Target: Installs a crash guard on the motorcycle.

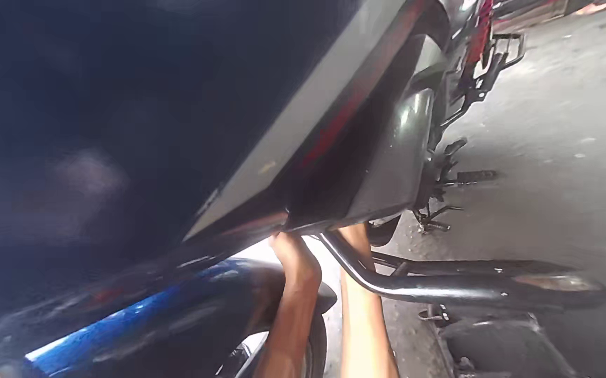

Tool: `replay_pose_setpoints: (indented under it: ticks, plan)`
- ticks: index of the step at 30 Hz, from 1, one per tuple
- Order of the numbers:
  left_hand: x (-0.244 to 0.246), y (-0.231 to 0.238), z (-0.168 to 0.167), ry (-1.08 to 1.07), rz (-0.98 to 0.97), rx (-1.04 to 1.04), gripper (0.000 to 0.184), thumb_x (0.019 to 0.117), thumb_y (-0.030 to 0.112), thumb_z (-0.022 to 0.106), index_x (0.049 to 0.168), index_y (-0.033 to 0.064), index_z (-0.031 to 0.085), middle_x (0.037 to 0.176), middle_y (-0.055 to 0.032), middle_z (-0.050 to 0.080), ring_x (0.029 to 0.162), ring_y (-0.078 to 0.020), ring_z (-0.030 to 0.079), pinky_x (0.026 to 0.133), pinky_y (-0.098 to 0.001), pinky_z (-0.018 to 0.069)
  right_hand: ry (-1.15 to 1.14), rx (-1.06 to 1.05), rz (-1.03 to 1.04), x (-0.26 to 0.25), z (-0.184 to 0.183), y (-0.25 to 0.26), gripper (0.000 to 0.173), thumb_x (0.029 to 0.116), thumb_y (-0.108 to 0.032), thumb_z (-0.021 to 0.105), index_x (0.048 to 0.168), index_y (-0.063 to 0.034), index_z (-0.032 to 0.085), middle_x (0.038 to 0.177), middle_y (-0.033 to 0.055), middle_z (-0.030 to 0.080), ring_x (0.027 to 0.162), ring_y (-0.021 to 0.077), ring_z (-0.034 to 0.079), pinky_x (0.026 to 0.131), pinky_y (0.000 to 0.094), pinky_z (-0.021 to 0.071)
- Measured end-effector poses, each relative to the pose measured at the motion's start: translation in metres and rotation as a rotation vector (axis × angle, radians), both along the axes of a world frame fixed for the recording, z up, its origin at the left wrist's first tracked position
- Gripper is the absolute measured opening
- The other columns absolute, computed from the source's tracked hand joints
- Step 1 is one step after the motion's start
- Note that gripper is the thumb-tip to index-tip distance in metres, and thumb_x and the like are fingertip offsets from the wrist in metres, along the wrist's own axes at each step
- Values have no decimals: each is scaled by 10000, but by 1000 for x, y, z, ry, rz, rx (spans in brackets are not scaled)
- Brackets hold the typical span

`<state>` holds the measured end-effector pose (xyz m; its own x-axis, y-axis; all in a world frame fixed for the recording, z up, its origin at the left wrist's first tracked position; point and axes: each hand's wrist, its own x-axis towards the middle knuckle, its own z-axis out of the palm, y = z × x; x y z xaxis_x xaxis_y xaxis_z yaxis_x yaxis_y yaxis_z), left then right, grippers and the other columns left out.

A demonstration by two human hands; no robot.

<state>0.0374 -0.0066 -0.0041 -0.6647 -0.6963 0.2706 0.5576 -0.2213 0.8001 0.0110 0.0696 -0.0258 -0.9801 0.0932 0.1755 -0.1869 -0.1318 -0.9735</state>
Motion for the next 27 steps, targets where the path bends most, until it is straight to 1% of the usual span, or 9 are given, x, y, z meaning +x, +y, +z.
replay_pose_setpoints:
  ticks: [4,6,10,15,20,21,23,26,27]
  plan:
    - [3,8,2,11,-70,-7,306,934,-112,444,1188,49,497,969,-77,620,875,-146,642,764,-332,562,237,-199,10,2,-9,3,138,932,43,641,1056,104,646,872,64,656,813,7,594,733,166,500]
    - [4,10,4,16,-99,3,271,972,-74,406,1189,61,495,975,-63,622,897,-139,642,794,-332,559,28,-232,25,38,36,13,105,970,52,594,1065,83,626,869,41,599,820,-4,544,762,173,461]
    - [2,13,7,19,-120,50,202,1046,10,359,1171,72,506,939,-58,641,865,-135,658,759,-320,572,44,-338,30,44,38,9,83,947,63,602,1023,86,628,866,47,609,830,6,558,775,173,472]
    - [0,13,7,27,-99,42,183,1038,-16,361,1132,60,499,886,-33,616,809,-91,639,734,-258,560,66,30,7,46,41,11,207,980,-26,606,1123,113,661,1056,199,684,997,167,620,913,317,484]
    - [-6,9,8,19,-129,-18,251,1003,-31,410,1217,42,519,1010,-81,637,927,-146,646,818,-352,562,-36,304,182,46,67,27,231,1027,-25,554,1186,108,658,1161,204,688,1075,164,620,979,252,446]
    - [-7,8,7,10,-135,-15,273,985,-47,420,1224,38,519,1022,-92,636,933,-159,644,817,-366,560,-44,273,192,42,62,26,222,1018,-4,558,1173,126,651,1145,223,680,1062,176,616,974,260,447]
    - [-8,7,2,-7,-146,6,278,957,-69,419,1186,29,544,1007,-106,640,924,-185,646,808,-391,556,102,-24,95,29,29,15,87,908,71,630,975,110,669,861,139,664,808,81,607,795,183,492]
    - [-10,6,2,-12,-134,44,207,953,-77,424,1059,20,573,900,-105,651,843,-190,655,756,-395,562,609,-349,91,17,3,0,67,886,106,613,937,126,652,797,64,670,760,-7,624,708,97,505]
    - [-9,7,3,-15,-132,39,218,954,-78,409,1067,25,564,909,-101,643,853,-184,649,765,-393,559,325,-339,110,41,35,8,56,910,111,632,928,60,646,771,24,647,728,-11,596,702,122,497]
